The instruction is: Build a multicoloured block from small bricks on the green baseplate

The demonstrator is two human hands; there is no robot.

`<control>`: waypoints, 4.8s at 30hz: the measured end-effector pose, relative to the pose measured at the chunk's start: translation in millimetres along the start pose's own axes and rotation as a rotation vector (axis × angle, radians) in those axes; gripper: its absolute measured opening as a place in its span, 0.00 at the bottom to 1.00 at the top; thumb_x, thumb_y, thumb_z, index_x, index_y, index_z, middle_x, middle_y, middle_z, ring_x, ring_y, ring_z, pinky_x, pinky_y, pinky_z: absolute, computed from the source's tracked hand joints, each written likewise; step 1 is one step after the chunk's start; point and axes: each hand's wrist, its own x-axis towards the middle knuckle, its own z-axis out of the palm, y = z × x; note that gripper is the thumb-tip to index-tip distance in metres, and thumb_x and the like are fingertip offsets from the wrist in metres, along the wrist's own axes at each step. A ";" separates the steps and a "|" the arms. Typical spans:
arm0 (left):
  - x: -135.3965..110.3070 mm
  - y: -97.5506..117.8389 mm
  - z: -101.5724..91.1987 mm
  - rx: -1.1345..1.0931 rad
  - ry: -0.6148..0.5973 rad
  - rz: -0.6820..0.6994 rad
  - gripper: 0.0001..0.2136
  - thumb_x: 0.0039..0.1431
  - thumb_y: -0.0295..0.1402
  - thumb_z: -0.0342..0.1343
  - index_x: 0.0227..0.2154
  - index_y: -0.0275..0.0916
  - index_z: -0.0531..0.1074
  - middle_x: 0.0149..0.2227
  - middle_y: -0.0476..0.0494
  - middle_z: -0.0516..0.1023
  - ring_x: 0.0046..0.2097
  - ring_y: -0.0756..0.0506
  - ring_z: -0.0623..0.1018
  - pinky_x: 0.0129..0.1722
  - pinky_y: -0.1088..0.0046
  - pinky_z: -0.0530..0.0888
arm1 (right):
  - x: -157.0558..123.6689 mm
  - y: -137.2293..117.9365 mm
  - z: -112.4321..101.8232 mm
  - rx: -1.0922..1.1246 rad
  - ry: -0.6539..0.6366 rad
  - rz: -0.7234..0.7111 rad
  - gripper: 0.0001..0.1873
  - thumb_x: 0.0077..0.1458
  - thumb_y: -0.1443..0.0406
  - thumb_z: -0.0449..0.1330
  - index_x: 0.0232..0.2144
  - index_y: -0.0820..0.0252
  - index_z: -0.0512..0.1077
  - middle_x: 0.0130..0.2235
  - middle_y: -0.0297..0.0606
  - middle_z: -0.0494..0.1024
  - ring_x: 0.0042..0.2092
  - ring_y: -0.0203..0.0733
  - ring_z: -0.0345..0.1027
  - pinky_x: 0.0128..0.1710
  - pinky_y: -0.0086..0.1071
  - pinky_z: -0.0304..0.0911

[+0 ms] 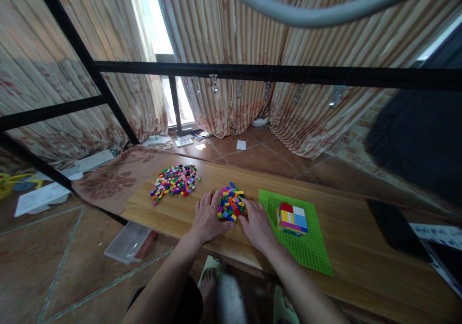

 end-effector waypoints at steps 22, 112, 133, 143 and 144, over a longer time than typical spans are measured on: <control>11.1 -2.4 19.0 -0.303 0.291 0.020 0.29 0.61 0.46 0.47 0.60 0.34 0.58 0.59 0.29 0.65 0.63 0.36 0.63 0.61 0.52 0.61 | 88.5 -0.4 30.4 0.247 -0.126 -0.192 0.24 0.63 0.55 0.45 0.50 0.61 0.72 0.54 0.47 0.74 0.56 0.46 0.65 0.58 0.45 0.56; 30.7 161.1 27.2 -1.358 -0.117 0.073 0.07 0.49 0.33 0.62 0.30 0.34 0.77 0.27 0.48 0.77 0.29 0.51 0.74 0.33 0.76 0.70 | -37.3 48.9 -117.6 0.436 0.367 0.210 0.11 0.55 0.60 0.58 0.39 0.56 0.75 0.36 0.37 0.78 0.37 0.41 0.71 0.41 0.35 0.67; 57.7 147.5 52.3 -0.939 -0.027 0.016 0.09 0.55 0.30 0.53 0.34 0.36 0.78 0.34 0.42 0.81 0.36 0.46 0.78 0.39 0.72 0.73 | -22.1 77.7 -115.4 0.248 0.334 0.275 0.13 0.55 0.61 0.56 0.40 0.54 0.77 0.40 0.39 0.79 0.44 0.47 0.70 0.47 0.41 0.63; 60.2 144.9 59.1 -0.945 -0.034 0.015 0.11 0.56 0.27 0.51 0.34 0.38 0.79 0.37 0.43 0.82 0.40 0.45 0.78 0.45 0.69 0.72 | -13.8 75.1 -98.3 0.179 0.277 0.218 0.13 0.54 0.65 0.55 0.39 0.52 0.78 0.38 0.39 0.79 0.45 0.47 0.68 0.48 0.43 0.63; 60.2 145.4 59.4 -0.950 -0.036 0.012 0.11 0.56 0.27 0.51 0.34 0.38 0.79 0.37 0.43 0.82 0.40 0.45 0.78 0.45 0.69 0.72 | -13.8 75.3 -97.8 0.176 0.275 0.219 0.13 0.53 0.65 0.55 0.39 0.52 0.78 0.38 0.39 0.79 0.45 0.47 0.68 0.48 0.43 0.63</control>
